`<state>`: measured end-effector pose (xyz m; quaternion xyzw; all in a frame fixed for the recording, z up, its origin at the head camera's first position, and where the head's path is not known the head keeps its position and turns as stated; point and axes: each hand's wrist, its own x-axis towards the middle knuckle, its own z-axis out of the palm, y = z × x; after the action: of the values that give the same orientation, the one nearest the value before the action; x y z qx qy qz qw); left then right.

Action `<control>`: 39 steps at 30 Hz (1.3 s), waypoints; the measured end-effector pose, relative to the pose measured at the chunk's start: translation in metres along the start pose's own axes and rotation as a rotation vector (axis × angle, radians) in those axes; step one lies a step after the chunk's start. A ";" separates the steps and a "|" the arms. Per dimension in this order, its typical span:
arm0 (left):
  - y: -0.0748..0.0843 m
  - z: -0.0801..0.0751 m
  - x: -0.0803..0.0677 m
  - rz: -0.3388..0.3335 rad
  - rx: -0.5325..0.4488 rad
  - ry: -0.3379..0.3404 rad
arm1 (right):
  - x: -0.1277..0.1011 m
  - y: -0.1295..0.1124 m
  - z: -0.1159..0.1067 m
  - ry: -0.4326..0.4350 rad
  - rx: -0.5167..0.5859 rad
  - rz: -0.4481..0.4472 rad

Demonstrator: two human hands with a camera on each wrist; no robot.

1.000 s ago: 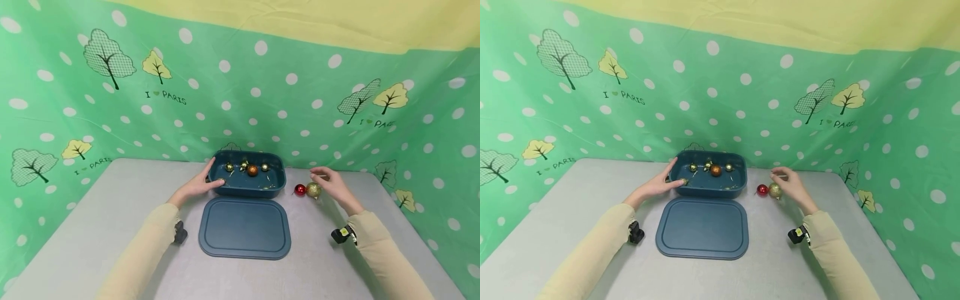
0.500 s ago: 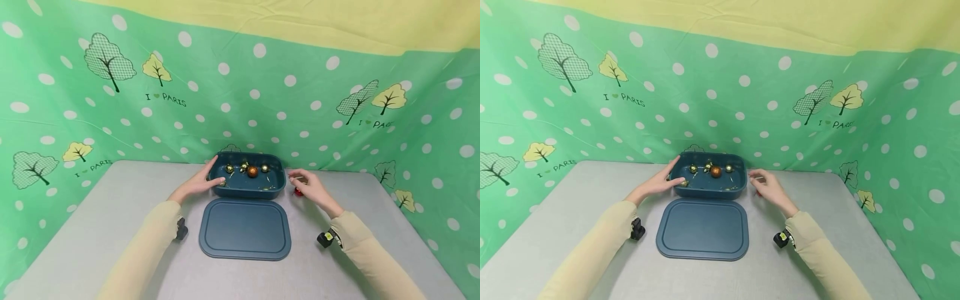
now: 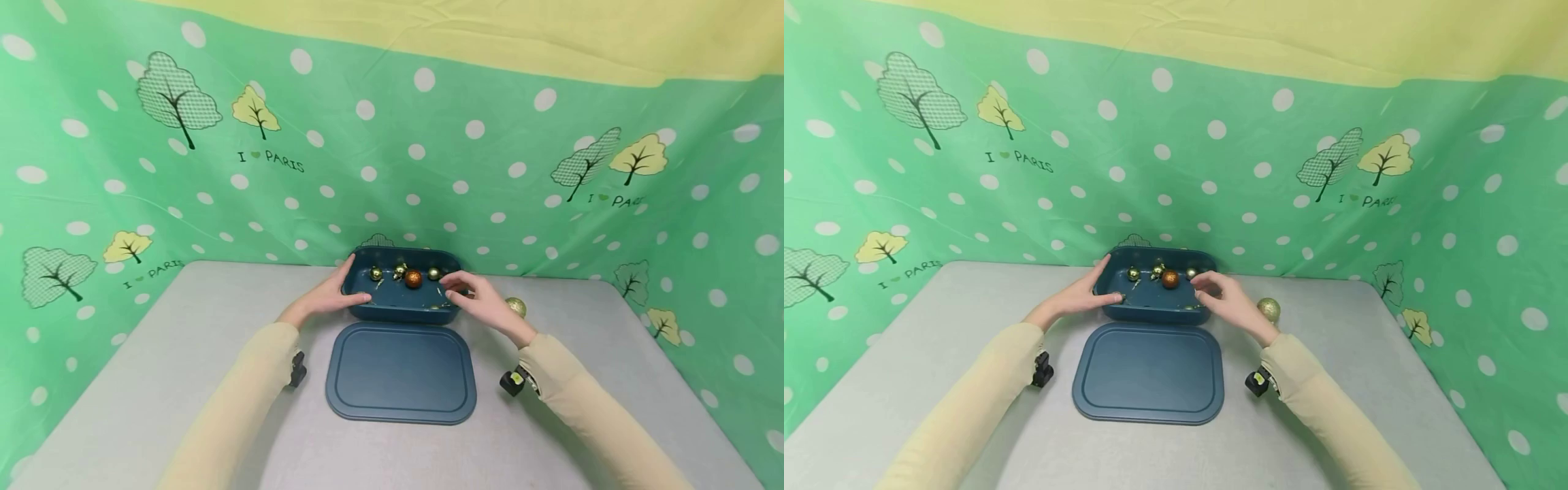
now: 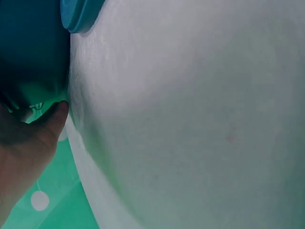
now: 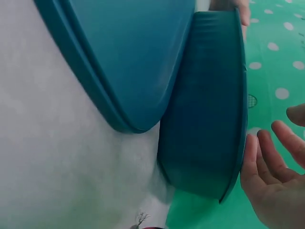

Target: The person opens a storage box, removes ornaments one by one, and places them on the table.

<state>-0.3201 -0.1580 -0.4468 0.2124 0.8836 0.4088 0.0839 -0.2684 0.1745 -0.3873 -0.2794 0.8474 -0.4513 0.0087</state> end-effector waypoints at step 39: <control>0.013 -0.012 -0.006 -0.046 -0.117 -0.091 | 0.070 0.033 0.021 -0.570 0.119 0.393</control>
<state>-0.3145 -0.1617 -0.4295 0.2051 0.8580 0.4478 0.1459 -0.3373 0.1393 -0.4080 -0.2248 0.8207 -0.3934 0.3480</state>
